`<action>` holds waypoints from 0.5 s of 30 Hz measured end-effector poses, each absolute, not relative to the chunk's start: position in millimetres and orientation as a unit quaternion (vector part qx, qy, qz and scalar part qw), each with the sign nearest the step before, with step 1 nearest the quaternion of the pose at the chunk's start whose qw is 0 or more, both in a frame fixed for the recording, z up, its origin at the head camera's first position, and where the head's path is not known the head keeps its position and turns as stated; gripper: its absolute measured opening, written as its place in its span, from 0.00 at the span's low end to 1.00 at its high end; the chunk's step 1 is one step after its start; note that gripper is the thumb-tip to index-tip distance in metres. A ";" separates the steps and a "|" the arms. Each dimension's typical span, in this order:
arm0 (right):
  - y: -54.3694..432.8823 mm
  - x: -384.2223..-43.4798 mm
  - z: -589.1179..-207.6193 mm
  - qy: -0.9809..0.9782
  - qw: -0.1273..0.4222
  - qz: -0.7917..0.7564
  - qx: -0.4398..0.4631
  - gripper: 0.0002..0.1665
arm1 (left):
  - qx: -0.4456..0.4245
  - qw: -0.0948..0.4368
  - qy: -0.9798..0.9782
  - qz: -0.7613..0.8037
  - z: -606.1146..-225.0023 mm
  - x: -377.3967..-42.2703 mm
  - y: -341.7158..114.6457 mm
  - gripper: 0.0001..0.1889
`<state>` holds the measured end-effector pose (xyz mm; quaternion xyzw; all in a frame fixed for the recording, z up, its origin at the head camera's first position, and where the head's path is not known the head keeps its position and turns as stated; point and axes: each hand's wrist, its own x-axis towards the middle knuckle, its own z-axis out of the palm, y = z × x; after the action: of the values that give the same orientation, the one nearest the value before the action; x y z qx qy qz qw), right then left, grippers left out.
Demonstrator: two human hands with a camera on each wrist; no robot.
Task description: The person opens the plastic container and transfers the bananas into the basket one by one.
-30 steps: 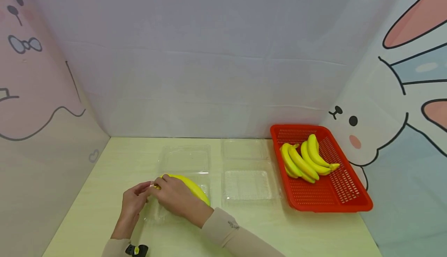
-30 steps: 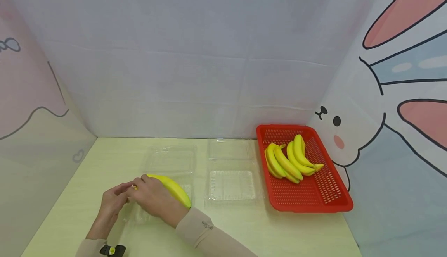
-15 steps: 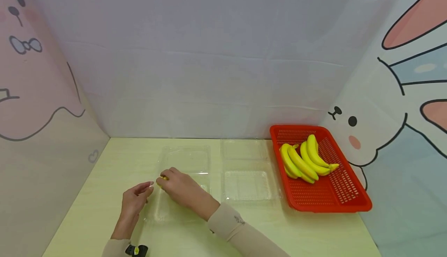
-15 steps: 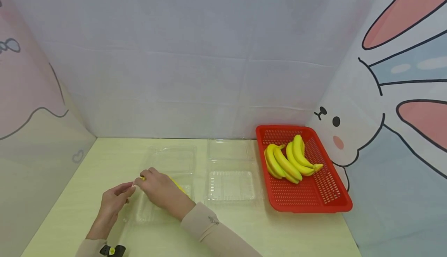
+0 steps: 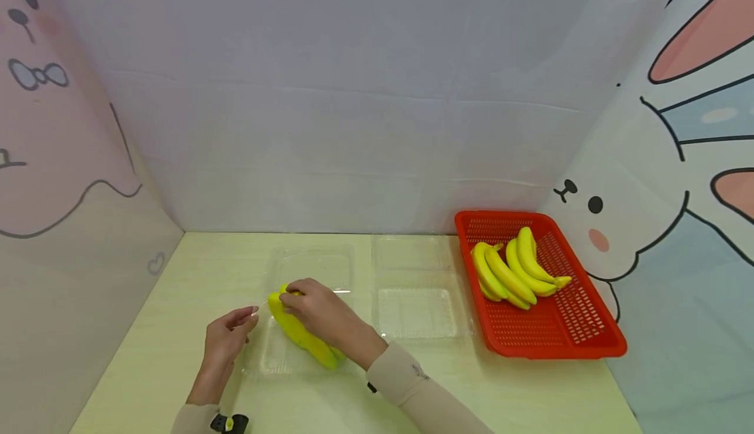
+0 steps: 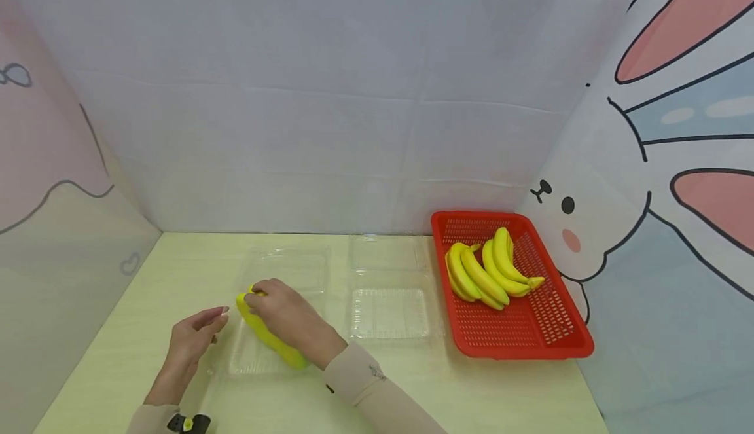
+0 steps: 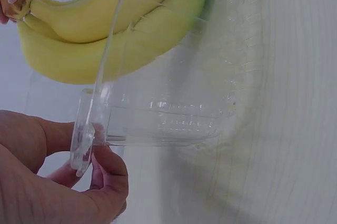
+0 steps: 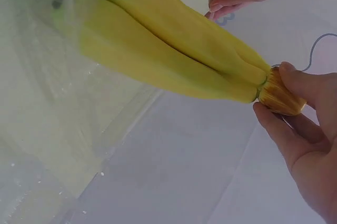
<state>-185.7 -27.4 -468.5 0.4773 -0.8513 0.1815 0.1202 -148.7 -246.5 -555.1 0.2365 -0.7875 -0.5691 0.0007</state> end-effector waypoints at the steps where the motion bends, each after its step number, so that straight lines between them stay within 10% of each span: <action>1: -25.3 -185.8 -469.6 -0.849 0.120 0.194 0.476 0.10 | 0.237 0.001 -0.788 -0.567 -555.0 -149.0 -246.2 0.19; 15: -0.8 -187.5 -490.8 -0.812 0.179 0.335 0.443 0.13 | 0.236 0.006 -0.790 -0.566 -555.9 -148.2 -245.0 0.18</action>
<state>-187.5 -0.8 -490.8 0.4425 -0.8124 0.3348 0.1793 -148.2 -245.0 -555.9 0.2363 -0.7899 -0.5658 0.0057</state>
